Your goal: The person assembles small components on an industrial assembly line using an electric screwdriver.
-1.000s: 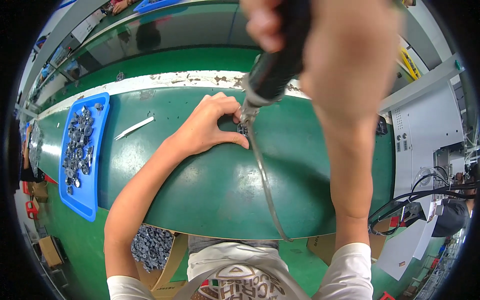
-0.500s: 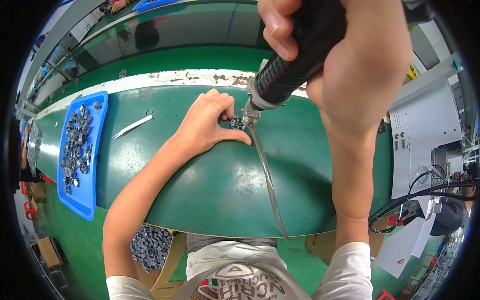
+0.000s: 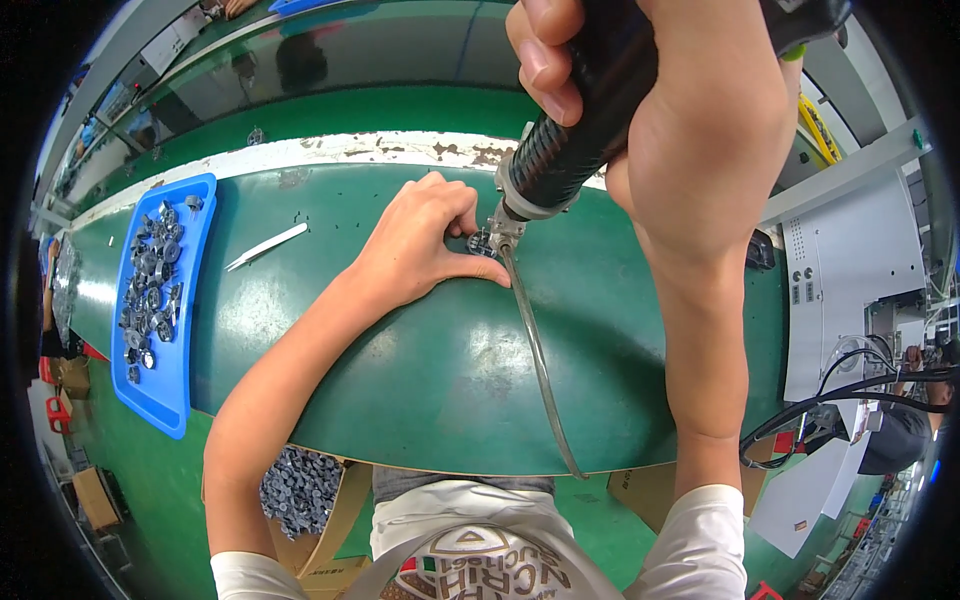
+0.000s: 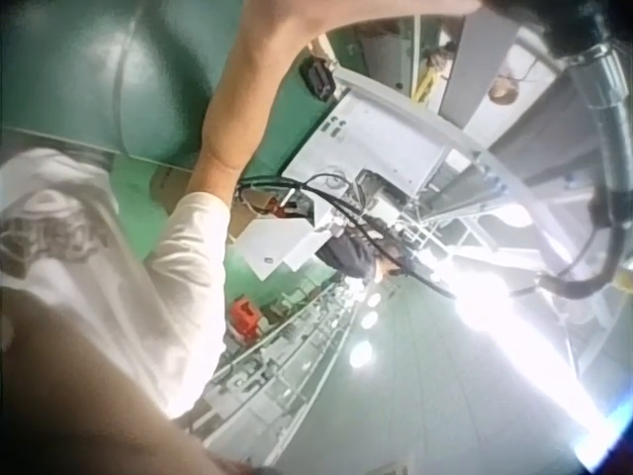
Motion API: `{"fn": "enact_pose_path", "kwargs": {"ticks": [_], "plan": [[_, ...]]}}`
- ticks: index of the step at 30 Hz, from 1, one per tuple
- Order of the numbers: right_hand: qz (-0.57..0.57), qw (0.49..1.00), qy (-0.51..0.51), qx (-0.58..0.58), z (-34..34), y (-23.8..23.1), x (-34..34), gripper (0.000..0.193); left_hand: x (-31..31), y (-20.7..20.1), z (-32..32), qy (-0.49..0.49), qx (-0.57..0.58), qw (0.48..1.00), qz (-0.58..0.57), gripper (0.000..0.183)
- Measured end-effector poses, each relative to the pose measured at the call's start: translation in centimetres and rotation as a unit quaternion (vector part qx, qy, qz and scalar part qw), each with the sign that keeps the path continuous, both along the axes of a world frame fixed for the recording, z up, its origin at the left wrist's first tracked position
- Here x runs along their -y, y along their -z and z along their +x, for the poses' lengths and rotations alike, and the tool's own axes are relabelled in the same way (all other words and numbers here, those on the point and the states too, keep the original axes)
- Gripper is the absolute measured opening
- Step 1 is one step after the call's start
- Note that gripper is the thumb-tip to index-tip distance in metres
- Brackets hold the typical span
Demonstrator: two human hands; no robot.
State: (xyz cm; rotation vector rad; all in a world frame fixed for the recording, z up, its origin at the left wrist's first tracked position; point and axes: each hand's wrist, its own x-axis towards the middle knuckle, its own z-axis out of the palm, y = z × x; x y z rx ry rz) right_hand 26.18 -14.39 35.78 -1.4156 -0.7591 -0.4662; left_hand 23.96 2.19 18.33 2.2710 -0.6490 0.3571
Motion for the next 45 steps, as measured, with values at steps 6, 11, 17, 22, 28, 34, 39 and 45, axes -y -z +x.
{"fn": "enact_pose_path", "kwargs": {"ticks": [6, 11, 17, 22, 28, 34, 39, 45], "plan": [[-0.002, 1.0, -0.001, -0.015, -0.2, -0.1, -0.1, 0.027, -0.1, 0.0, 0.0, -0.004, -0.002, 1.0, 0.008, 0.06], [-0.008, 1.0, 0.012, -0.004, -0.2, 0.1, -0.1, 0.026, -0.1, -0.4, 0.0, 0.0, -0.035, 0.999, 0.016, 0.059], [0.055, 0.989, 0.029, -0.131, -1.6, -0.3, -1.6, 0.022, 0.1, -0.3, -0.1, -0.006, -0.023, 1.0, 0.016, 0.057], [0.03, 0.995, -0.019, -0.098, -0.1, 0.5, -1.3, 0.021, 0.4, -0.5, 0.0, -0.02, -0.038, 0.998, 0.039, 0.055], [0.041, 0.987, -0.094, -0.121, 0.0, 1.0, -0.9, 0.021, -0.4, 0.0, -0.4, -0.033, -0.015, 0.998, 0.047, 0.053], [0.052, 0.972, -0.226, -0.029, -0.5, -2.6, 4.6, 0.019, -3.6, -3.8, -3.4, -0.084, 0.043, 0.989, 0.114, 0.039], [0.016, 0.979, -0.196, -0.052, -0.7, -3.7, 6.4, 0.02, -17.5, -7.2, -10.0, -0.365, 0.129, 0.903, 0.185, 0.032], [0.048, 0.991, -0.121, -0.005, -0.9, -2.3, 6.3, 0.021, -23.4, -7.5, -9.0, -0.479, 0.052, 0.84, 0.25, 0.036]]}}
